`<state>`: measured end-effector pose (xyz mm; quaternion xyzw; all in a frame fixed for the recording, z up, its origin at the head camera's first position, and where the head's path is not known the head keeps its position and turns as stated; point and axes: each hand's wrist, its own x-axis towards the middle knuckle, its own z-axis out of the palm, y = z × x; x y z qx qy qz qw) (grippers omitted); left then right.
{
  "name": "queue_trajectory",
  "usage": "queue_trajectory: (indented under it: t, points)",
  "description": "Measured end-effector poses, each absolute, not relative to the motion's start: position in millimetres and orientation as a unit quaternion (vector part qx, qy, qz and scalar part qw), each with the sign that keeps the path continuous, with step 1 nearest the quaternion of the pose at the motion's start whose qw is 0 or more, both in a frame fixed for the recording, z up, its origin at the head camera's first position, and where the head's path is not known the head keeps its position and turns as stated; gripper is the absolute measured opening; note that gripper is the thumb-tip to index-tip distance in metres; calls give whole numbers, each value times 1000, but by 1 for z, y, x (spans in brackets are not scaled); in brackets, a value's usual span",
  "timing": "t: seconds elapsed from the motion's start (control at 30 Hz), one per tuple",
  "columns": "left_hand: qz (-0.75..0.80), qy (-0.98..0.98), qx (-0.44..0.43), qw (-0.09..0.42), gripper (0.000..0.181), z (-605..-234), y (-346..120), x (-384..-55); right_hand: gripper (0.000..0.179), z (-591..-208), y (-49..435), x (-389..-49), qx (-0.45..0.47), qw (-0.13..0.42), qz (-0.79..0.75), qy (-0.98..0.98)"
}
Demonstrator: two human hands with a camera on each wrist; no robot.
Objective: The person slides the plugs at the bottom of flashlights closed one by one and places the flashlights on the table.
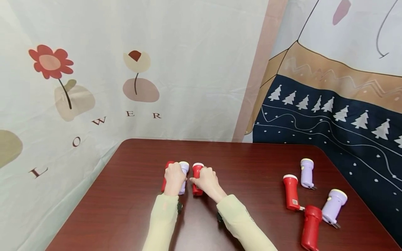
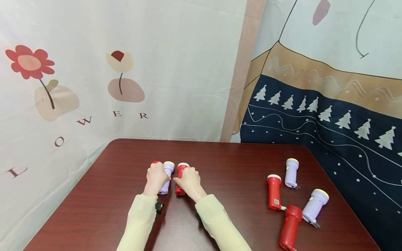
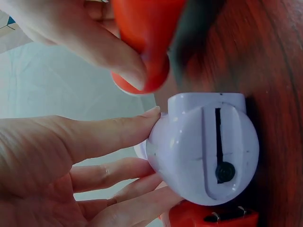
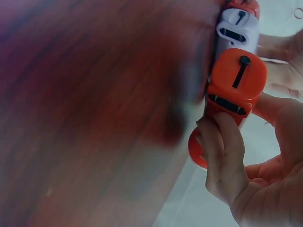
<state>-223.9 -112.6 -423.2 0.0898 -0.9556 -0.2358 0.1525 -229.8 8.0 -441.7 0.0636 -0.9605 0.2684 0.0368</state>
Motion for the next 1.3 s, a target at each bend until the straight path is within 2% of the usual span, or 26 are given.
queue_trajectory:
  t: [0.27,0.5,0.7,0.93,1.3]
  points:
    - [-227,-958,88,154,15,-422,-110,-222,47,-445,-3,-233,61,36,267,-961]
    - [-231,-955,86,164,12,-423,-110,-223,54,-447,-4,-235,63,43,262,-962]
    - [-222,-957,86,166,16,-424,-110,-224,49,-449,-1,-235,63,25,274,-959]
    - [-228,-956,98,153,18,-424,-110,-225,38,-447,-1,-235,89,41,272,-957]
    - [-223,-957,90,162,22,-425,-109,-224,40,-443,5,-231,76,30,250,-965]
